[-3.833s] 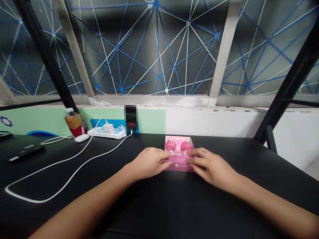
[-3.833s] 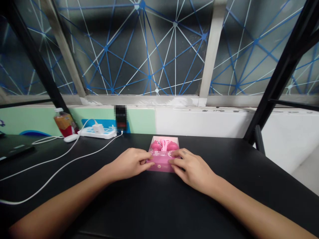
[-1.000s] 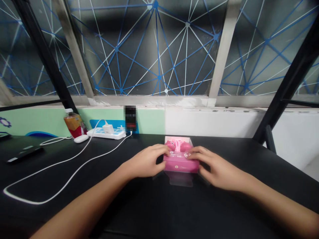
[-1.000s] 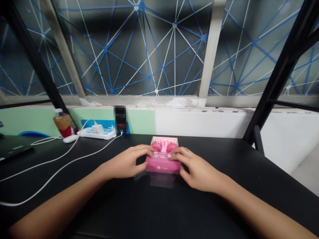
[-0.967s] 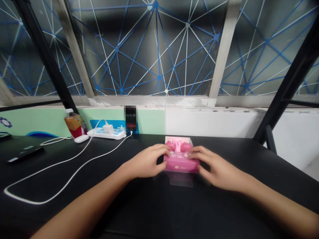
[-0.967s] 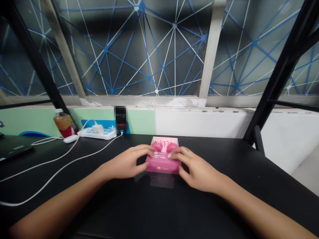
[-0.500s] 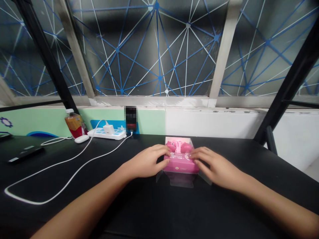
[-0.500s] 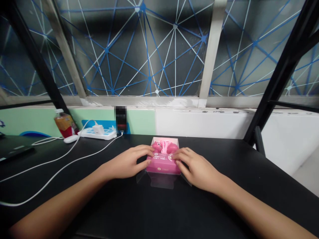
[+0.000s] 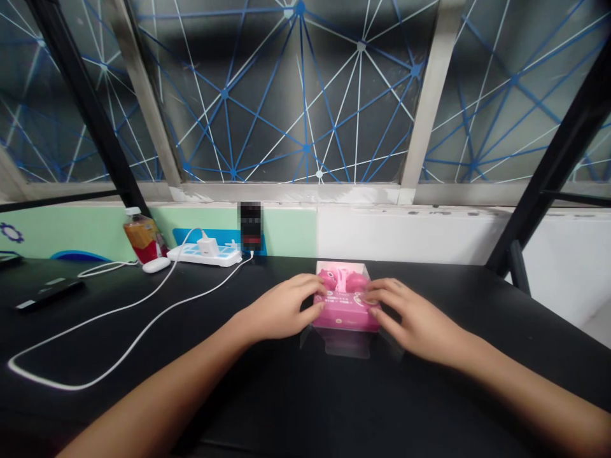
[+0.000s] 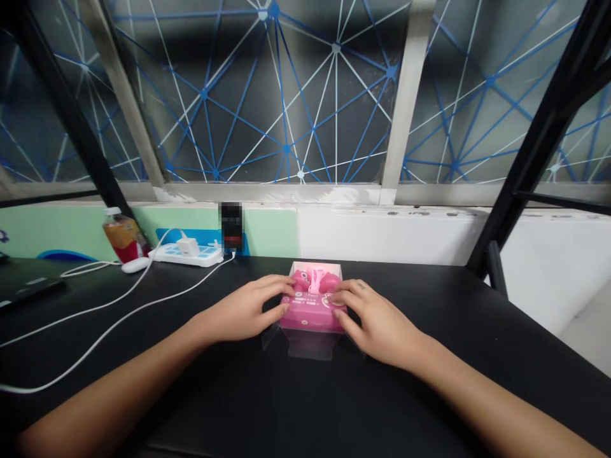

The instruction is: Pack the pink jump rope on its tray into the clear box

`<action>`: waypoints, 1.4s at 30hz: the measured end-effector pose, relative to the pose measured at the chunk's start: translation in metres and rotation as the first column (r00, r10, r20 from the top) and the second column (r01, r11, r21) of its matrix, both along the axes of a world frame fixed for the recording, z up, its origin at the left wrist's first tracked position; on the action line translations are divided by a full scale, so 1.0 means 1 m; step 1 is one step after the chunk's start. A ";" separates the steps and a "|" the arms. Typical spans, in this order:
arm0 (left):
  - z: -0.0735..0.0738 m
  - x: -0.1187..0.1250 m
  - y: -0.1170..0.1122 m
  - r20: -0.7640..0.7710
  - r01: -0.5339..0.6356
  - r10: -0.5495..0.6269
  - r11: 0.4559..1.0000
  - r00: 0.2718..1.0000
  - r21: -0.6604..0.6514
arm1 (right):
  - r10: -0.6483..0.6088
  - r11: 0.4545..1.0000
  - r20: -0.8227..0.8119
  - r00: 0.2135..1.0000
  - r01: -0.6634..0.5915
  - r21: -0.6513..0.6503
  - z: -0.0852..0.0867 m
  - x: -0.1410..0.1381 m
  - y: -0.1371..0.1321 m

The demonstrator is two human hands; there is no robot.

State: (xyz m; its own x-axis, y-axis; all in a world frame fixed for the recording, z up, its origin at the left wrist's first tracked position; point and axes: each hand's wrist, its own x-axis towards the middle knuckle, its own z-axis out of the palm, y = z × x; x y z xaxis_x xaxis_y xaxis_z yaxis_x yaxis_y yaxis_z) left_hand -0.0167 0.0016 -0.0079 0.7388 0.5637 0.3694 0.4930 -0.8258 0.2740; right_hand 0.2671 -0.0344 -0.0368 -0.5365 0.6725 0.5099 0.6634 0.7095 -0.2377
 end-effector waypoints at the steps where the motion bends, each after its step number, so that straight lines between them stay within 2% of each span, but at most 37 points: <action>1: 0.000 0.000 0.000 0.001 -0.003 0.003 1.000 1.000 0.003 | -0.002 1.000 -0.006 1.000 0.002 0.006 0.000 0.000 0.000; 15: 0.002 -0.002 0.000 -0.028 0.000 0.000 1.000 1.000 -0.014 | 0.008 0.999 0.033 0.999 -0.006 -0.038 0.003 0.001 -0.001; 24: 0.002 0.000 -0.001 -0.006 -0.017 0.017 1.000 1.000 -0.015 | -0.015 1.000 0.007 1.000 0.015 -0.003 0.000 0.001 0.002; 29: 0.001 -0.001 0.001 -0.024 -0.014 0.014 1.000 1.000 -0.017 | 0.014 0.998 0.029 0.999 -0.013 -0.060 0.009 -0.001 -0.007; 34: 0.001 -0.002 0.002 -0.031 0.016 -0.016 1.000 0.999 -0.004 | 0.075 0.995 0.167 0.983 -0.062 -0.077 0.019 -0.005 -0.019; 40: 0.003 -0.002 0.002 -0.007 0.011 -0.011 1.000 1.000 0.001 | 0.107 0.992 0.348 0.931 -0.121 0.019 0.023 -0.013 -0.031; 42: 0.002 -0.001 0.002 -0.009 -0.002 0.002 1.000 1.000 0.011 | 0.151 0.986 0.378 0.913 -0.167 0.009 0.025 -0.017 -0.037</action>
